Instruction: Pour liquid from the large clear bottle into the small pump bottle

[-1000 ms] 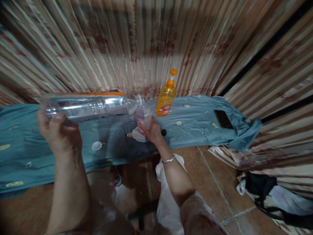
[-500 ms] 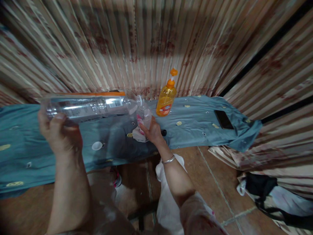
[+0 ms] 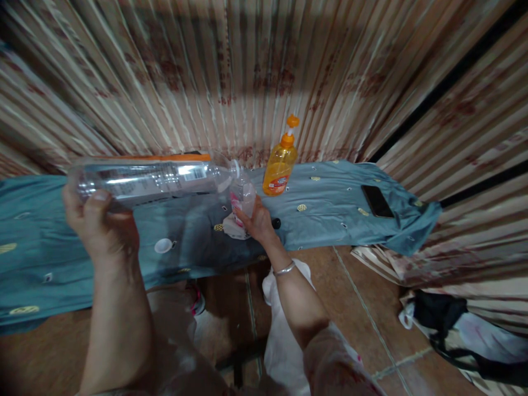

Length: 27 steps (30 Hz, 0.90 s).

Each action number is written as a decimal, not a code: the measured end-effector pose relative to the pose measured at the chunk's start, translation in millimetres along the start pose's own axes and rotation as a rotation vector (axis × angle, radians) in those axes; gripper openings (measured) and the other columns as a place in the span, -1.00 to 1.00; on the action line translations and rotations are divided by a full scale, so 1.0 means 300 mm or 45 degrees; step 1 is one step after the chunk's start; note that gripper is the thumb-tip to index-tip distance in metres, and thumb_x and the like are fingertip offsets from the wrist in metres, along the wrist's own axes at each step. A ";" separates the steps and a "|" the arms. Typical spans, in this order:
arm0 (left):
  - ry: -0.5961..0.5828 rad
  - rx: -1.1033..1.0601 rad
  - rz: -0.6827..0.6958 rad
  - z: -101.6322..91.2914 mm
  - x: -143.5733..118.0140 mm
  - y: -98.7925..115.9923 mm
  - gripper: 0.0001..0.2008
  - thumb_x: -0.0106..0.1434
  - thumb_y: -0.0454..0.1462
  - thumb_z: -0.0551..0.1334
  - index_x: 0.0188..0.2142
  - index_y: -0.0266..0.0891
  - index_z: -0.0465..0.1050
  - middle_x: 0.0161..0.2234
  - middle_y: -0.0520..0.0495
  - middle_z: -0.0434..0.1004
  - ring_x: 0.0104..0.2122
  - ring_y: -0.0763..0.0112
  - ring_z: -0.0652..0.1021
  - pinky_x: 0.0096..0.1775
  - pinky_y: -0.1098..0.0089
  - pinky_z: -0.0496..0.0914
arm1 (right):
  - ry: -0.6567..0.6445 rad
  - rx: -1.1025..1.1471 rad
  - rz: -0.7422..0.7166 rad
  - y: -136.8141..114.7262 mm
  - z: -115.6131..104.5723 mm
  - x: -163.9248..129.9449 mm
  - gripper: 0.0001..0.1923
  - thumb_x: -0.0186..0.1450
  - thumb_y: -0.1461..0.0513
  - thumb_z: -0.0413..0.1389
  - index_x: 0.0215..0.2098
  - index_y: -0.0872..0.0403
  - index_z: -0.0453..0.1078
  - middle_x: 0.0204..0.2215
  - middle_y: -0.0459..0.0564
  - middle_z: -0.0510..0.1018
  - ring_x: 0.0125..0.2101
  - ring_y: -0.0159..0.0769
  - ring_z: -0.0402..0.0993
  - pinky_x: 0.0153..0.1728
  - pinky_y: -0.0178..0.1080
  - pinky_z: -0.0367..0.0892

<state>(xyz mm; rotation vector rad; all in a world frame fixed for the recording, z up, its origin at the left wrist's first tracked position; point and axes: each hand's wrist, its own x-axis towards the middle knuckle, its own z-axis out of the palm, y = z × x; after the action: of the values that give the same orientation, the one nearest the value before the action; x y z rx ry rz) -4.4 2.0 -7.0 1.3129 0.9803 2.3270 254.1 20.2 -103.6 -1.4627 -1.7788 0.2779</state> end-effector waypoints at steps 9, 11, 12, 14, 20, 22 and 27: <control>0.017 -0.018 0.021 -0.013 0.007 -0.017 -0.54 -0.13 -0.18 0.30 -0.16 -0.15 0.41 -0.21 0.00 0.42 -0.14 0.31 0.47 0.11 0.09 0.26 | 0.008 0.082 0.052 -0.022 -0.007 0.001 -0.35 0.22 -0.02 0.18 0.10 0.22 0.18 -0.17 0.26 0.57 -0.19 -0.03 0.56 -0.21 -0.09 0.45; 0.042 -0.024 -0.003 -0.006 0.005 -0.012 -0.54 -0.15 -0.17 0.30 -0.19 -0.16 0.40 -0.23 0.01 0.42 -0.18 0.34 0.47 0.11 0.09 0.27 | 0.007 0.080 0.059 -0.021 -0.006 0.001 -0.36 0.21 -0.01 0.18 0.09 0.21 0.18 -0.16 0.27 0.56 -0.18 -0.03 0.56 -0.20 -0.09 0.45; 0.054 -0.019 -0.016 -0.001 0.004 -0.008 -0.55 -0.16 -0.16 0.30 -0.20 -0.16 0.39 -0.24 0.02 0.43 -0.19 0.34 0.47 0.10 0.10 0.28 | 0.008 0.075 0.060 -0.021 -0.005 0.000 -0.36 0.21 -0.01 0.19 0.09 0.20 0.18 -0.16 0.26 0.56 -0.18 -0.03 0.56 -0.20 -0.08 0.45; 0.078 -0.016 -0.039 0.007 0.001 -0.001 -0.57 -0.17 -0.14 0.30 -0.24 -0.16 0.39 -0.28 0.03 0.42 -0.22 0.35 0.48 0.08 0.11 0.29 | 0.006 0.057 0.063 -0.021 -0.004 0.000 -0.38 0.22 0.00 0.19 0.09 0.19 0.18 -0.18 0.25 0.56 -0.18 -0.02 0.56 -0.20 -0.07 0.46; 0.110 0.043 -0.016 0.002 0.002 -0.008 -0.60 -0.16 -0.13 0.29 -0.27 -0.15 0.39 -0.35 0.06 0.39 -0.22 0.35 0.48 0.06 0.11 0.31 | 0.006 0.040 0.044 -0.020 -0.003 0.000 -0.37 0.23 -0.04 0.14 0.10 0.18 0.15 -0.17 0.26 0.56 -0.20 -0.02 0.57 -0.23 -0.07 0.46; 0.074 0.090 -0.011 -0.007 0.004 -0.015 -0.59 -0.13 -0.10 0.27 -0.24 -0.14 0.38 -0.34 0.05 0.39 -0.20 0.34 0.47 0.04 0.11 0.32 | 0.017 0.041 0.047 -0.019 -0.003 0.000 -0.36 0.22 -0.05 0.15 0.07 0.21 0.18 -0.19 0.26 0.57 -0.21 -0.02 0.57 -0.23 -0.09 0.46; 0.044 0.070 -0.015 -0.009 0.005 -0.012 -0.60 -0.15 -0.11 0.28 -0.26 -0.13 0.36 -0.34 0.06 0.37 -0.25 0.37 0.45 0.01 0.15 0.33 | 0.020 0.048 0.064 -0.019 -0.004 0.001 -0.37 0.21 -0.06 0.17 0.05 0.19 0.20 -0.21 0.23 0.58 -0.22 -0.06 0.57 -0.24 -0.13 0.45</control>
<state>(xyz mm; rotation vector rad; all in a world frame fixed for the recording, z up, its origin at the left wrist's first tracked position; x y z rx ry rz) -7.9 4.3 -9.5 1.2876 1.0667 2.3368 250.8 18.4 -99.3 -1.4810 -1.7172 0.3233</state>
